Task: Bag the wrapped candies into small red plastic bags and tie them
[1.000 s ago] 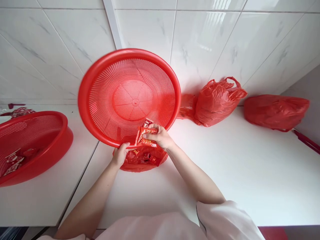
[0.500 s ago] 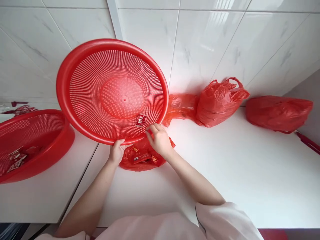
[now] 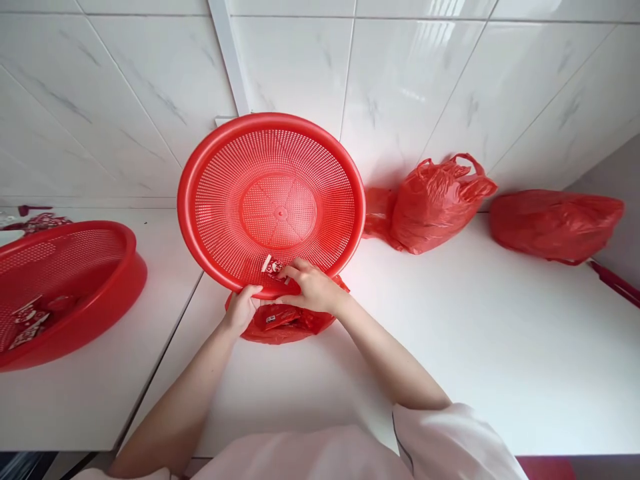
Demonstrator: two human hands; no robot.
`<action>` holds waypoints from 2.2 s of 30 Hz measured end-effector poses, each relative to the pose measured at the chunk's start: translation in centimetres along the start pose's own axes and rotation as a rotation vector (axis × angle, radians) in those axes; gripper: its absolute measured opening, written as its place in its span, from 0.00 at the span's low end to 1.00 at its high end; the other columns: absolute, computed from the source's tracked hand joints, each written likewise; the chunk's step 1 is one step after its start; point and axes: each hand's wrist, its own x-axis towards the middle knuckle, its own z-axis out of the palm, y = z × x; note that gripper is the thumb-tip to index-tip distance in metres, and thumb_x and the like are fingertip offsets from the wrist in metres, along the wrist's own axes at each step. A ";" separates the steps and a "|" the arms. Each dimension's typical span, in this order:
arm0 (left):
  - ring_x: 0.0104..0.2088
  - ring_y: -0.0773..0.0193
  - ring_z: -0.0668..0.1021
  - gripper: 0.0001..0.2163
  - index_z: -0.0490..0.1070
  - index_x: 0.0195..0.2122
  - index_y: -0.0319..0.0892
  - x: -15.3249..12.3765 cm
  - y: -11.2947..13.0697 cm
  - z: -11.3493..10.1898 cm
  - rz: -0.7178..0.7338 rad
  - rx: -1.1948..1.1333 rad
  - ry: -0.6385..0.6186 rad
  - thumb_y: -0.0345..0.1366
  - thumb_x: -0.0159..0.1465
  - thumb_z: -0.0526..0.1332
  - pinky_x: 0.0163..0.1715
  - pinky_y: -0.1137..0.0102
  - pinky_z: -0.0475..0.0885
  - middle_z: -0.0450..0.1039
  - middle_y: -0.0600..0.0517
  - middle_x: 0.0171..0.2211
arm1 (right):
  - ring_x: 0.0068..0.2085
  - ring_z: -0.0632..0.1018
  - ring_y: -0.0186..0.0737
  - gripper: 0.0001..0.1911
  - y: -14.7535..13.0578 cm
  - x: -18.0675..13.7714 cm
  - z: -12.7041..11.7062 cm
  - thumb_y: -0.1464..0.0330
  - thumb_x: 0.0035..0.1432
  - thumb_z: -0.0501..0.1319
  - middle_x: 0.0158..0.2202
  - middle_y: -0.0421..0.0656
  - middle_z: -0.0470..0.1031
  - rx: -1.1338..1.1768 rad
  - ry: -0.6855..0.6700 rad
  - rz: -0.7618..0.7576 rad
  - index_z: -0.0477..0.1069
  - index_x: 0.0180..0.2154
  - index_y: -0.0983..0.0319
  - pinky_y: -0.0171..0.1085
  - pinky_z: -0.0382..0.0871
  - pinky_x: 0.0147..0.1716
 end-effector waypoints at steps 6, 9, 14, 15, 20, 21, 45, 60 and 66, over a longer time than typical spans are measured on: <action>0.39 0.54 0.79 0.13 0.75 0.40 0.39 -0.3 -0.3 0.3 0.012 0.035 -0.009 0.33 0.53 0.62 0.36 0.62 0.77 0.79 0.48 0.36 | 0.66 0.56 0.60 0.46 0.4 0.3 1.3 0.46 0.54 0.59 0.67 0.57 0.51 -0.069 0.052 0.001 0.48 0.66 0.60 0.61 0.54 0.60; 0.37 0.54 0.79 0.11 0.76 0.38 0.39 -0.3 -0.7 0.4 0.007 0.067 0.000 0.33 0.53 0.62 0.34 0.62 0.76 0.78 0.49 0.33 | 0.64 0.59 0.59 0.50 0.7 0.3 2.0 0.45 0.53 0.60 0.64 0.57 0.58 -0.048 0.014 0.020 0.45 0.68 0.61 0.58 0.58 0.59; 0.34 0.54 0.79 0.06 0.74 0.30 0.40 -0.3 -1.1 0.6 0.014 0.058 0.035 0.33 0.51 0.61 0.32 0.63 0.76 0.75 0.50 0.26 | 0.62 0.64 0.58 0.52 0.3 0.4 2.4 0.44 0.49 0.63 0.64 0.58 0.55 -0.004 0.095 0.061 0.48 0.67 0.62 0.54 0.65 0.55; 0.33 0.55 0.79 0.06 0.74 0.29 0.39 -0.2 -1.1 0.6 0.012 0.056 0.051 0.33 0.51 0.62 0.31 0.63 0.76 0.75 0.51 0.25 | 0.61 0.65 0.59 0.51 0.2 0.4 2.4 0.45 0.49 0.63 0.63 0.58 0.59 -0.018 0.092 0.064 0.51 0.66 0.63 0.55 0.64 0.55; 0.38 0.54 0.79 0.09 0.75 0.34 0.39 0.1 -1.0 0.3 0.049 -0.010 0.068 0.33 0.52 0.61 0.32 0.64 0.76 0.77 0.49 0.33 | 0.53 0.72 0.53 0.32 -0.4 0.6 2.1 0.54 0.56 0.63 0.52 0.52 0.73 0.074 0.072 0.007 0.64 0.59 0.59 0.52 0.68 0.51; 0.40 0.54 0.79 0.10 0.75 0.35 0.38 0.3 -0.8 0.1 0.044 -0.026 0.055 0.33 0.52 0.61 0.33 0.63 0.76 0.77 0.48 0.34 | 0.52 0.73 0.51 0.29 -0.5 0.6 2.0 0.56 0.57 0.63 0.52 0.50 0.74 0.128 0.073 -0.003 0.67 0.58 0.58 0.50 0.68 0.50; 0.46 0.49 0.78 0.12 0.72 0.41 0.36 0.9 0.3 -1.7 0.023 -0.047 -0.002 0.32 0.56 0.60 0.42 0.55 0.77 0.76 0.44 0.44 | 0.27 0.78 0.35 0.16 -0.3 1.0 0.6 0.55 0.55 0.64 0.28 0.42 0.79 1.251 0.230 0.416 0.76 0.34 0.63 0.33 0.73 0.27; 0.43 0.51 0.79 0.11 0.72 0.39 0.37 1.2 -0.2 -2.1 -0.003 -0.021 -0.015 0.33 0.55 0.60 0.37 0.61 0.78 0.77 0.45 0.42 | 0.13 0.66 0.30 0.30 0.0 1.1 0.7 0.43 0.55 0.56 0.11 0.38 0.64 1.175 0.331 0.605 0.64 0.18 0.62 0.31 0.59 0.12; 0.43 0.53 0.79 0.10 0.73 0.39 0.37 1.0 -0.2 -2.0 -0.002 -0.041 -0.020 0.31 0.55 0.60 0.34 0.64 0.77 0.77 0.46 0.39 | 0.13 0.61 0.29 0.35 -0.4 0.8 -0.4 0.40 0.58 0.48 0.10 0.38 0.60 1.168 0.128 0.497 0.63 0.15 0.62 0.31 0.51 0.13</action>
